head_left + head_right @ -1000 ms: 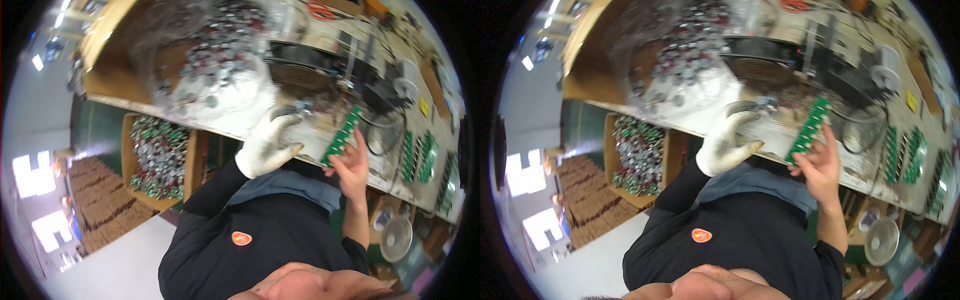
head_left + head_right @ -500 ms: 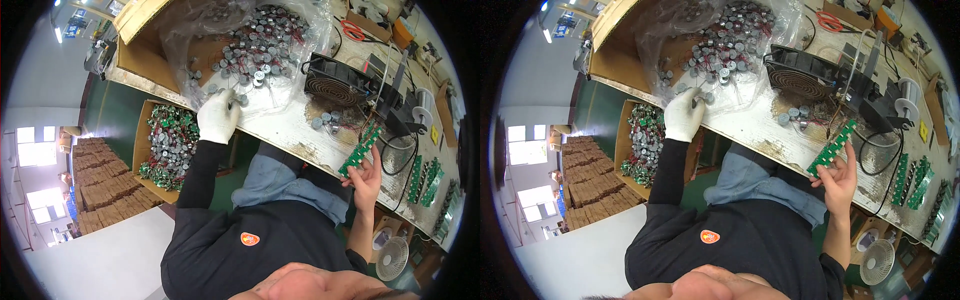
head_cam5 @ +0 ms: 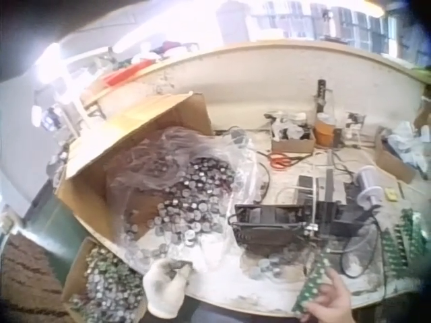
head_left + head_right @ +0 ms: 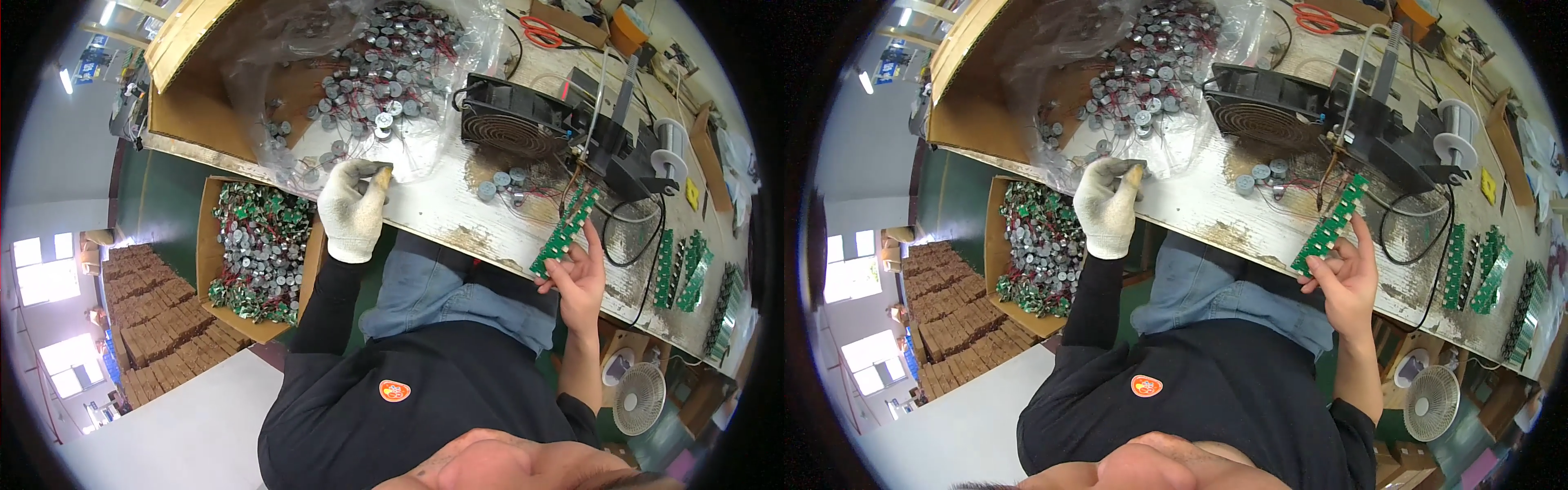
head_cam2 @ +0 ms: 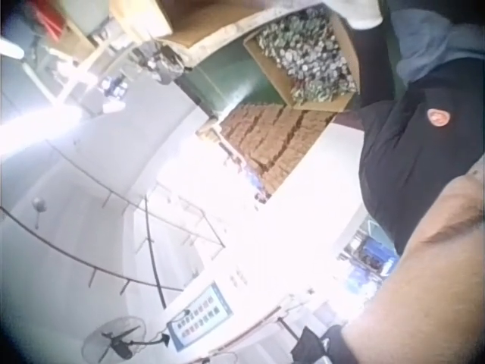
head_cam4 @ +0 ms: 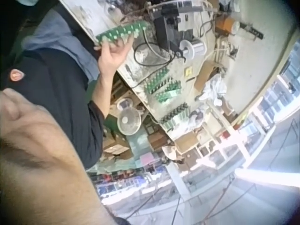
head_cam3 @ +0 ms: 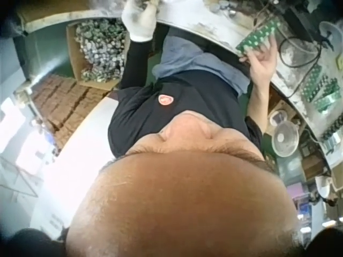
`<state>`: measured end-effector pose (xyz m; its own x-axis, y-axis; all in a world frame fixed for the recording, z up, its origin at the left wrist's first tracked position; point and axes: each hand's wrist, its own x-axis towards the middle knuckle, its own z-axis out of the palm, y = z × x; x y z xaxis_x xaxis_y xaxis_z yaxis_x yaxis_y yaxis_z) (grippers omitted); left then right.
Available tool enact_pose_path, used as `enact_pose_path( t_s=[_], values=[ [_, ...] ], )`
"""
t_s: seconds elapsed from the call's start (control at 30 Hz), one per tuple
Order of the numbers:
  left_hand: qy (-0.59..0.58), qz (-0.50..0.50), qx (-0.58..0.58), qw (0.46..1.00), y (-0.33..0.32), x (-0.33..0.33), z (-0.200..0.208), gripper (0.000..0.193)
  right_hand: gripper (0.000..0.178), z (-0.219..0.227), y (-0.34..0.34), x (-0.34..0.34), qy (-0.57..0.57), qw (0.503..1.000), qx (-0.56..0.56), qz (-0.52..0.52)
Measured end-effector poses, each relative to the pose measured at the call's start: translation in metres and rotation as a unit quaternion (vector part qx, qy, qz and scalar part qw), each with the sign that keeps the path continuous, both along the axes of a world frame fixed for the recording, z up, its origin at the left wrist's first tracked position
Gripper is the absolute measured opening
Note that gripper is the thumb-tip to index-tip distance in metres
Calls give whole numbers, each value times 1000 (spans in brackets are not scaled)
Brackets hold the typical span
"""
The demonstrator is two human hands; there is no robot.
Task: The person picks up a motor from a bag, positions its wires against a circuit board, and solders them together using a soldering station before setting the board down.
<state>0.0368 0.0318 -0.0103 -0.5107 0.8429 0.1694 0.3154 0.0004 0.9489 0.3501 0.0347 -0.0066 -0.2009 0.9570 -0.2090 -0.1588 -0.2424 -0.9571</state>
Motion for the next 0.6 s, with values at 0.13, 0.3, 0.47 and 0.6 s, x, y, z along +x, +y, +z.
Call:
enact_pose_path(
  t_s=[0.13,0.3,0.47,0.6],
  values=[
    [-123,-31,49,991,4,17,9,20,77,0,-2,2,9,1000,-9,-6],
    [-215,-113,-45,969,4,38,13,32,77,1,-2,2,27,999,-19,-7],
    [-203,-179,-95,958,3,69,16,38,78,-4,-4,5,41,999,-18,-3],
    [-155,-224,-97,957,4,90,14,30,77,-1,-1,5,56,998,-28,-1]
  ],
)
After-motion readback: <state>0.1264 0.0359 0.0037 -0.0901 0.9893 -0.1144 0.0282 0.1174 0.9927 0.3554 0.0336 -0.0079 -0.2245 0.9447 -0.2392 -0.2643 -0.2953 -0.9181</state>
